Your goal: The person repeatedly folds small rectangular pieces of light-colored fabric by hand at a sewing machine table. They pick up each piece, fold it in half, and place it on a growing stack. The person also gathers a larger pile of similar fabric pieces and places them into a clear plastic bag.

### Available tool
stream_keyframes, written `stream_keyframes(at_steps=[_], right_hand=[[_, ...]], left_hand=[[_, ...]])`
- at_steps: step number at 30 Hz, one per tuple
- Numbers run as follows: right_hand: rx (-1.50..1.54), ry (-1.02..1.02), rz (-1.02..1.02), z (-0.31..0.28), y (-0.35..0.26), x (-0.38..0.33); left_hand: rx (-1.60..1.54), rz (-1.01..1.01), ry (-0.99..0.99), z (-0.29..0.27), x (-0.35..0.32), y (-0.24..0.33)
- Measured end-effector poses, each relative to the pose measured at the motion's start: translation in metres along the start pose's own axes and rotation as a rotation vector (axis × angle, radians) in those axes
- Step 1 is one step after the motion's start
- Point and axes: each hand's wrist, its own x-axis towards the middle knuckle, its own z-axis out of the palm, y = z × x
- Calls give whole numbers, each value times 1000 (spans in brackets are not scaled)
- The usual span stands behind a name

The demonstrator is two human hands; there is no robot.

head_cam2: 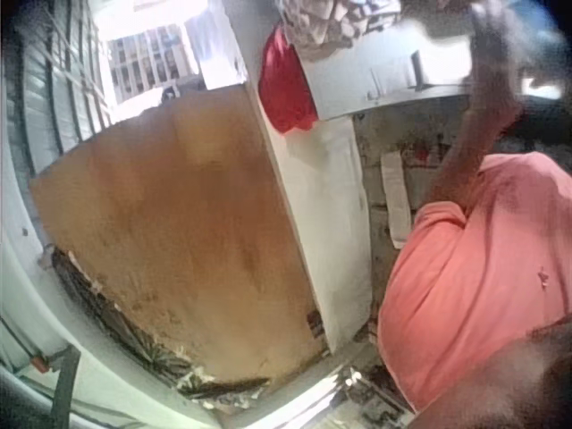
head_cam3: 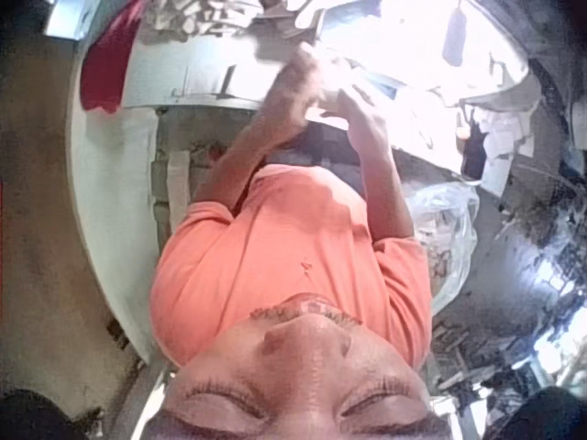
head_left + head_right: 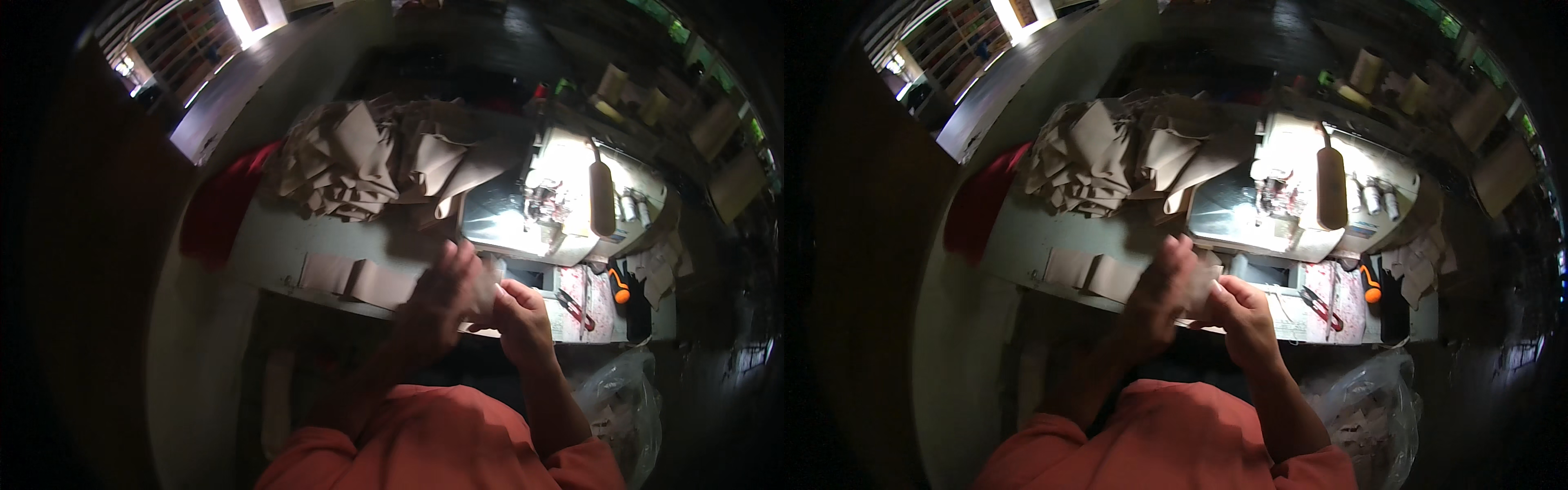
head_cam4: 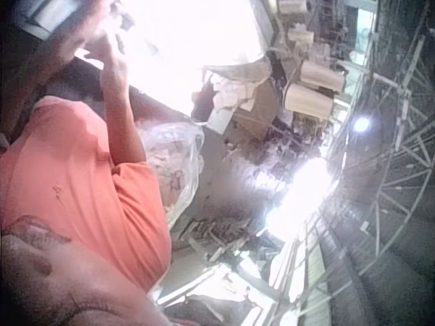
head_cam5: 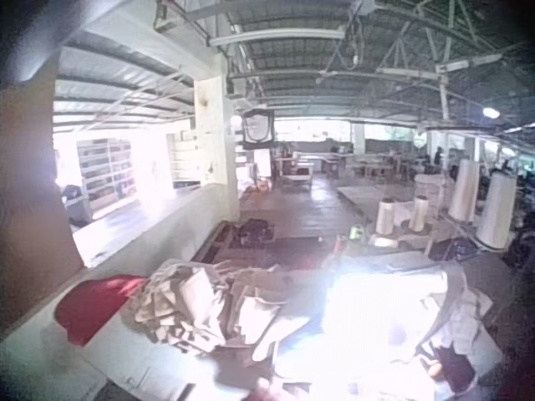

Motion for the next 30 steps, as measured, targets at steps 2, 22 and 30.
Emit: stream_keyframes(at_steps=[2, 22, 30], right_hand=[[9, -33, -59, -20, 1, -7], [-276, 3, -26, -26, -17, -34], [-147, 126, -169, -29, -17, -10]], left_hand=[[53, 39, -28, 11, 6, 20], [-907, -507, -276, -10, 49, 17], [-500, -322, -146, 0, 78, 14]])
